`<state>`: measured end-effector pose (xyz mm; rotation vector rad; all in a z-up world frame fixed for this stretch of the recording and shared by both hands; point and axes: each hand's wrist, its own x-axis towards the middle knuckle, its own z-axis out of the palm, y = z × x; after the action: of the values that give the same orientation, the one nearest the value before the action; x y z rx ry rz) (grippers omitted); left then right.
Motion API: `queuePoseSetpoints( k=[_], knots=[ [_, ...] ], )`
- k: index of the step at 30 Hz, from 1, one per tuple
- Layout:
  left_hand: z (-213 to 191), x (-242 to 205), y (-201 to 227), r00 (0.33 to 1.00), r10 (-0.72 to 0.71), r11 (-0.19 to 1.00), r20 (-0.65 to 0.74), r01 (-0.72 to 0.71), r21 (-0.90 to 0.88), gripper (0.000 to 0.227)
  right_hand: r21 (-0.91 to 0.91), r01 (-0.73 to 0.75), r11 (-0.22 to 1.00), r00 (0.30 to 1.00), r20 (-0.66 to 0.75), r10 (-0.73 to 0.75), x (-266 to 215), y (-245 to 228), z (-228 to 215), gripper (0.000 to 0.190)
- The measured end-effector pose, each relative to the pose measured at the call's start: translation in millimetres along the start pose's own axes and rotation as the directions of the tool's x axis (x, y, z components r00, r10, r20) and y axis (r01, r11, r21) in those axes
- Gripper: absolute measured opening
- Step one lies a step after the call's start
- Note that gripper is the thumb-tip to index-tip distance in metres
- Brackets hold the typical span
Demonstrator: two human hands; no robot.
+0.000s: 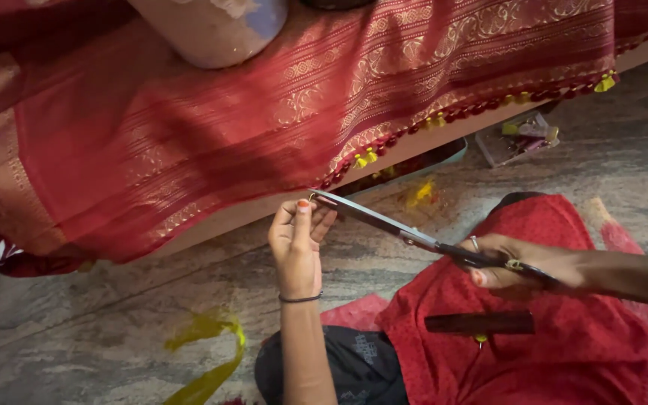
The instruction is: Applying and preparing decorative yellow tassels to the edge of a red saree.
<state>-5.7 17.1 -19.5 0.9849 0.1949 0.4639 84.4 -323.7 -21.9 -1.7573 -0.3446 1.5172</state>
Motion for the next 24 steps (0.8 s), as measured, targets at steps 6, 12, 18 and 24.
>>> queuePoseSetpoints(
  k=[6, 12, 18, 24],
  knots=[
    [-3, 2, -2, 0.999, -0.031, 0.999, -0.03, 0.031, -0.009, 0.013, 0.013, 0.004, 1.0, 0.999, 0.052, -0.004, -5, -1, -2, 0.041],
    [0, 0, -12, 1.0, 0.028, 1.0, -0.01, -0.028, -0.007, 0.01, 0.173, 0.24, 0.955, 0.955, 0.134, -0.264, 4, -10, 3, 0.041],
    [-1, 3, -12, 1.0, 0.013, 1.0, 0.002, -0.013, 0.006, 0.009, 0.114, 0.155, 0.981, 0.983, 0.083, -0.164, -2, -23, 7, 0.033],
    [-6, 12, -21, 0.994, -0.02, 0.999, -0.104, 0.023, 0.026, 0.012, 0.048, 0.217, 0.975, 0.972, 0.085, -0.221, -4, -26, 2, 0.033]
  ],
)
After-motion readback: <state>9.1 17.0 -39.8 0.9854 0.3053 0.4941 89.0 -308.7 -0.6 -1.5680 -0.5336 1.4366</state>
